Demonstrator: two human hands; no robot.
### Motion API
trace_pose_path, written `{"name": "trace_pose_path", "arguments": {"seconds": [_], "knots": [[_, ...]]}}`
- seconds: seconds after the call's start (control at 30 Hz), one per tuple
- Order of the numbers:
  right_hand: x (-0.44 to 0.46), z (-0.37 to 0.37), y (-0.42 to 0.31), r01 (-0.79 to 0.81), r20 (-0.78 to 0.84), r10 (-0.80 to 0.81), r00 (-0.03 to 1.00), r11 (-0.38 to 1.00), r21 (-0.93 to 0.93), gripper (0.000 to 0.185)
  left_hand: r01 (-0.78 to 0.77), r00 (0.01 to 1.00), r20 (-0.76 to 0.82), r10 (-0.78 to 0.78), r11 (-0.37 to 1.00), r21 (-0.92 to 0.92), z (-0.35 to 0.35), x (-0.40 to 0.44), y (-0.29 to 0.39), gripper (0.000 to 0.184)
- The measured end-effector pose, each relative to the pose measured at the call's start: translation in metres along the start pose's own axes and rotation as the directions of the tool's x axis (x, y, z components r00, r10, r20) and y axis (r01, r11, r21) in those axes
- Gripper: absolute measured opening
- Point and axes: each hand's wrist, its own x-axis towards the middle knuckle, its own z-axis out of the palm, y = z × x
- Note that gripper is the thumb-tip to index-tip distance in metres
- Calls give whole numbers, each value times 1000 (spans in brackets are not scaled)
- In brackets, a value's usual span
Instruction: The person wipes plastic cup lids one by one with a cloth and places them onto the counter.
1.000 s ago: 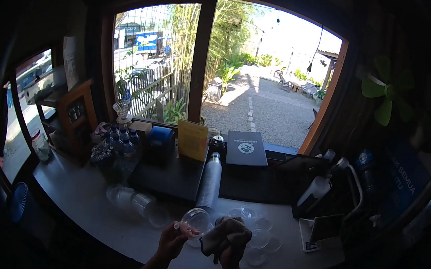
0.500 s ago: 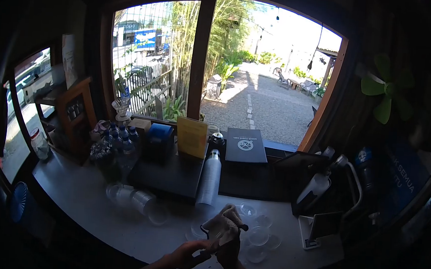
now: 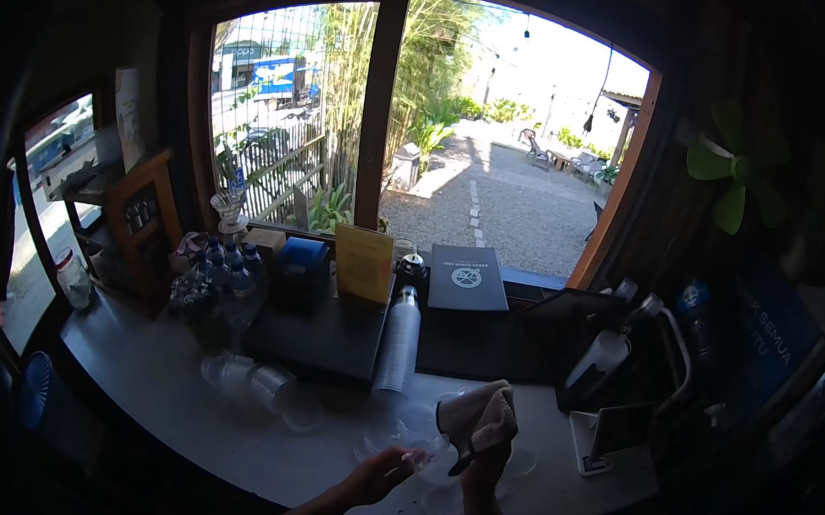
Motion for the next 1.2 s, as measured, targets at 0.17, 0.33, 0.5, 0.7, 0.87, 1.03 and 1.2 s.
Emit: {"name": "trace_pose_path", "arguments": {"seconds": [0.17,0.33,0.5,0.7,0.87,1.03,1.2], "knots": [[14,-44,18,68,-155,-59,986,996,49,60,-195,981,100,167,800,568,-10,14,-43,28],[13,-57,14,124,-144,-123,982,992,-1,65,-98,992,5,129,724,683,-16,15,-47,37],[11,-62,3,3,-203,62,977,952,307,61,215,958,-285,26,595,774,-65,-3,-28,43],[9,-72,16,8,-170,29,985,978,209,59,366,927,-376,17,193,910,-112,-55,-73,40],[8,-75,30,2,-149,48,988,948,320,60,390,903,-426,65,295,872,-117,-61,-72,35],[8,-56,12,-23,-109,75,991,911,413,55,355,858,-463,223,393,848,-124,-55,-69,30],[6,-60,10,-32,-159,108,981,908,418,54,422,841,-524,134,445,790,-128,-49,-58,27]]}}
